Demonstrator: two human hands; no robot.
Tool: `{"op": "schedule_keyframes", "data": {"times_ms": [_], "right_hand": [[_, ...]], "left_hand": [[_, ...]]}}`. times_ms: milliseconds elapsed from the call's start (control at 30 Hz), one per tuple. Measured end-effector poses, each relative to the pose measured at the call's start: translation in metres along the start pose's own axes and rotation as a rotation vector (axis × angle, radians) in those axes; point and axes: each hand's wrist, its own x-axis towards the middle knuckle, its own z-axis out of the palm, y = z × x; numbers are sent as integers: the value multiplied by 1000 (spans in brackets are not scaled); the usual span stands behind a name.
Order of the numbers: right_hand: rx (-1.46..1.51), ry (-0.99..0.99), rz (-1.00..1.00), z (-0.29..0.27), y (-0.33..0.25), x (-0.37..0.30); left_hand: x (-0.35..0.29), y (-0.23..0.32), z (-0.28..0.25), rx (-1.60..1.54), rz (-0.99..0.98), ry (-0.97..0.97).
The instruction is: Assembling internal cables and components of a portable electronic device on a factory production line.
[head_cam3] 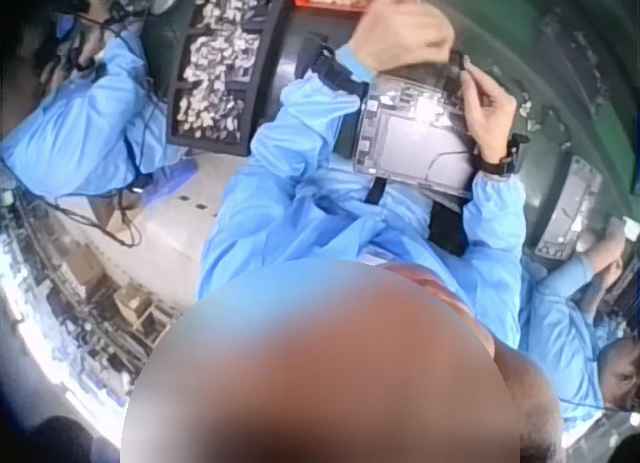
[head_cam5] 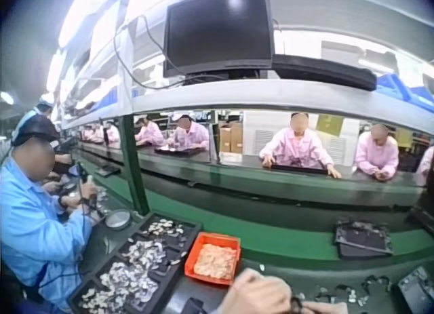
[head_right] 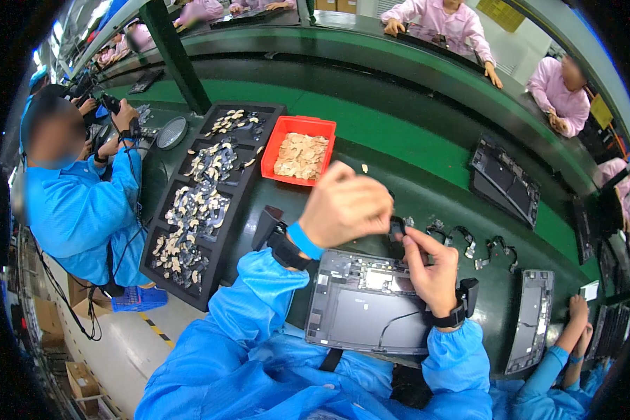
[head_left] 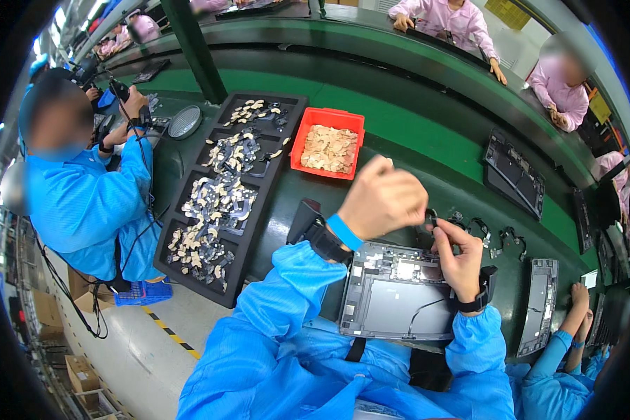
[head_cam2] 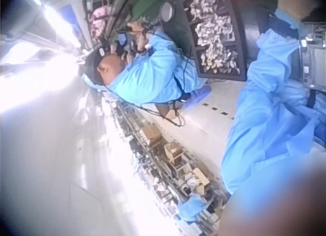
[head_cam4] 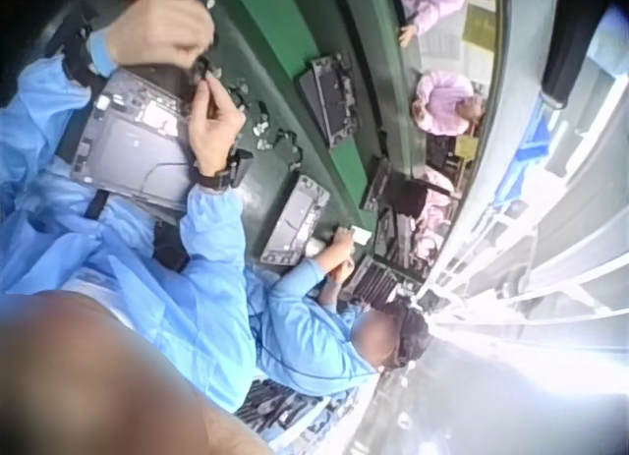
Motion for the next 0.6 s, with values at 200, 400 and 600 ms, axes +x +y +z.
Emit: {"op": "schedule_keyframes", "data": {"times_ms": [200, 400, 600], "right_hand": [[-128, 161, -170, -9, -7, 5], [-316, 242, -440, -13, -4, 15], [-289, 120, -446, -23, -14, 6]], "left_hand": [[-7, -44, -25, 380, -444, 267], [11, 27, 6, -277, -430, -72], [8, 52, 24, -436, -435, -143]]}}
